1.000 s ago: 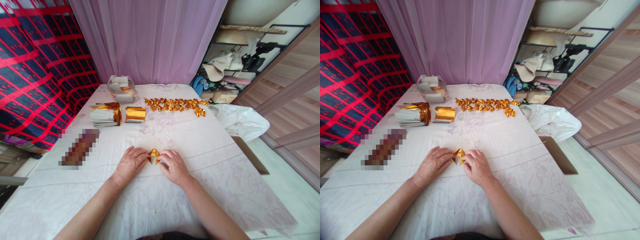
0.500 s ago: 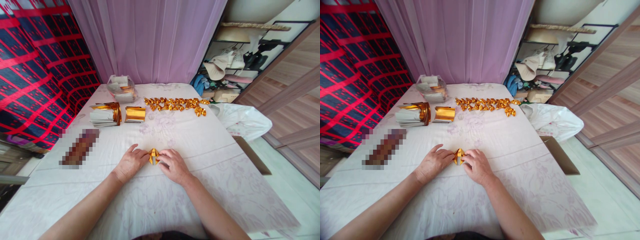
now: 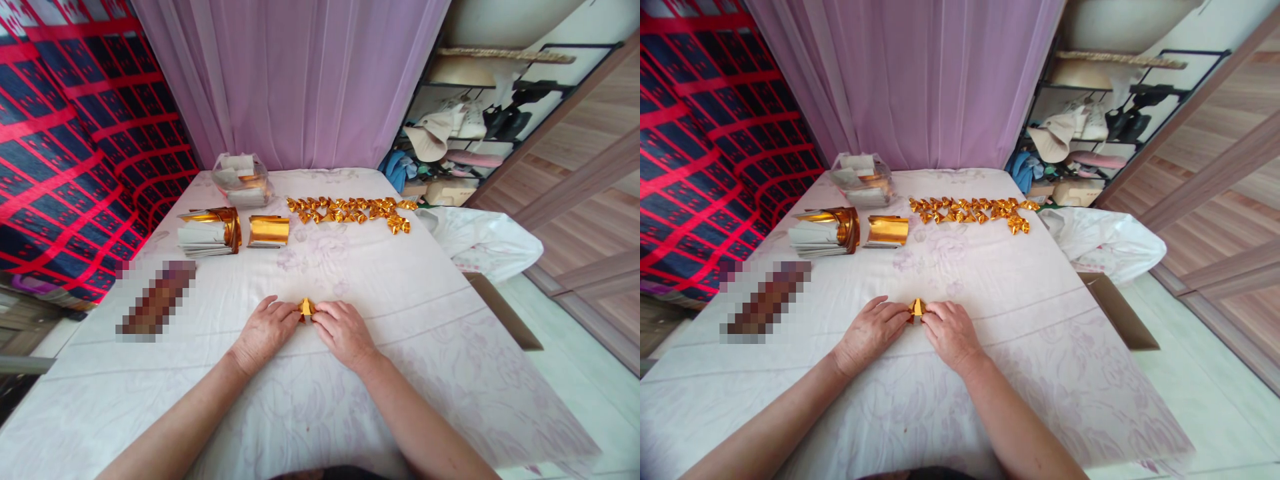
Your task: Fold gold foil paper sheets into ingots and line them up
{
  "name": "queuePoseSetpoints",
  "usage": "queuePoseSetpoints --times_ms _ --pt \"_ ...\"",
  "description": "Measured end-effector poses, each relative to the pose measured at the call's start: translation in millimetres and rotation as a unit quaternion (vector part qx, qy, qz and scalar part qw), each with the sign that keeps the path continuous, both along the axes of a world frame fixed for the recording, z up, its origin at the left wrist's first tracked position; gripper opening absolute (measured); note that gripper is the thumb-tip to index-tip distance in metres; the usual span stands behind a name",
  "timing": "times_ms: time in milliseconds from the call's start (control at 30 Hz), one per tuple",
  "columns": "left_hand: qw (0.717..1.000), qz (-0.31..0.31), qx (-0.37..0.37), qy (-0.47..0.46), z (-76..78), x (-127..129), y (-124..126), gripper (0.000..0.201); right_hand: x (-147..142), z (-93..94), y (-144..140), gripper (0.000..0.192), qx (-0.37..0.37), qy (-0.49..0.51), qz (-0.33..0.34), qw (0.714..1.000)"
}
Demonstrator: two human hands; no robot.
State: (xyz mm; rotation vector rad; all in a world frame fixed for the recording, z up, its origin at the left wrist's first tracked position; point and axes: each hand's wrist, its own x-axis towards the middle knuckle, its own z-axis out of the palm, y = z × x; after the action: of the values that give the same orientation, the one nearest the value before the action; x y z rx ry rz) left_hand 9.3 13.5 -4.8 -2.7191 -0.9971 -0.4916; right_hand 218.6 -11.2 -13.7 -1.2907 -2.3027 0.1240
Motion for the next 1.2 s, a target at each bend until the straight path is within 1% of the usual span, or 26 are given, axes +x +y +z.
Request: queuePoseSetpoints --times_ms 133,300,433,600,867,1200 --pt "1.000 -0.003 -0.019 -0.007 -1.8 1.1 -2.0 0.014 -0.6 -1.0 -1.0 0.013 0.017 0.004 -0.002 1.000" --pt "0.999 0.011 -0.044 -0.001 -2.5 2.4 -4.3 0.011 -2.0 -1.3 -1.1 0.013 -0.004 0.018 -0.001 1.000" --pt "0.998 0.018 -0.055 -0.013 -2.6 3.9 -5.1 0.010 -2.6 -1.5 -0.6 0.011 -0.018 0.029 -0.013 0.999" --pt "0.995 0.048 -0.087 -0.029 -1.7 6.0 -5.0 0.013 -2.9 -0.7 0.8 0.012 -0.023 0.020 -0.027 0.999" --pt "0.977 0.114 -0.173 -0.040 8.2 12.2 -3.2 0.017 1.0 -2.9 8.5 0.012 -0.021 0.020 -0.047 0.998" --pt "0.967 0.153 -0.202 -0.025 16.2 16.0 2.9 0.017 1.4 -1.3 17.0 0.017 -0.053 0.036 -0.062 0.996"
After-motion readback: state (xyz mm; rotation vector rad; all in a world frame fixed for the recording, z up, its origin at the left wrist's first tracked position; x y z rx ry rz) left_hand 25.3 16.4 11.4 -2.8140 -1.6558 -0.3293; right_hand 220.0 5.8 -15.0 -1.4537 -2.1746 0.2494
